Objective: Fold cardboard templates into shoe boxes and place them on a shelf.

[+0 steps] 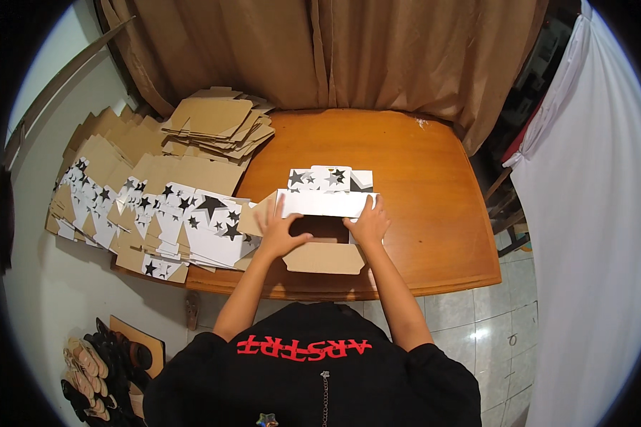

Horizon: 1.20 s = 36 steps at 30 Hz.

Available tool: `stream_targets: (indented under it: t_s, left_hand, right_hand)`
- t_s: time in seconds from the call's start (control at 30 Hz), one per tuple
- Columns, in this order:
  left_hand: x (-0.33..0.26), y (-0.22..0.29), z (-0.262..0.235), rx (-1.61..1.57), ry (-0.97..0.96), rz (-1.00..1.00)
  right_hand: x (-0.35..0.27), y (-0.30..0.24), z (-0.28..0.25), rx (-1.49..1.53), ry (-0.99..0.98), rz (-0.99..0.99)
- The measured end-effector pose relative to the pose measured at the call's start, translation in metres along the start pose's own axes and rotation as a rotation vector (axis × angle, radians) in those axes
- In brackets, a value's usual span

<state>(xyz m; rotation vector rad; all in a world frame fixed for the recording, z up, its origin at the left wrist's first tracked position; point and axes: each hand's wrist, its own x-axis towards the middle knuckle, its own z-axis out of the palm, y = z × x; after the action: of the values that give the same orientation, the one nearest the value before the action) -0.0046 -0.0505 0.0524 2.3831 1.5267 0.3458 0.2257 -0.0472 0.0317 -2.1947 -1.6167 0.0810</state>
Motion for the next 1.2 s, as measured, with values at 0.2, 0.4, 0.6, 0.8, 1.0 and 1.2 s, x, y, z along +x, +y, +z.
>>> stream_targets:
  t_s: [0.2,0.4,0.6,0.8,1.0,1.2]
  left_hand:
    - [-0.015,-0.026,0.008,-0.057,0.773,-0.776]
    - [-0.012,-0.039,0.04,-1.052,0.911,-0.407]
    - [-0.008,-0.002,0.019,-0.339,0.425,0.186]
    - [-0.004,-0.01,0.023,-0.289,0.158,0.167]
    - [0.0,-0.015,0.024,-0.251,0.016,0.137]
    - [-0.019,-0.026,-0.001,-0.285,0.033,0.367]
  right_hand:
    - [0.001,0.001,-0.002,0.027,-0.018,0.057]
    - [0.001,-0.003,0.0,-0.009,-0.014,0.023]
    - [0.002,0.003,0.003,-0.002,-0.015,0.03]
    - [0.002,-0.003,0.0,-0.003,-0.013,0.031]
    - [0.003,-0.004,-0.003,-0.022,-0.036,0.055]
    - [0.006,0.005,-0.004,0.09,-0.061,0.085]
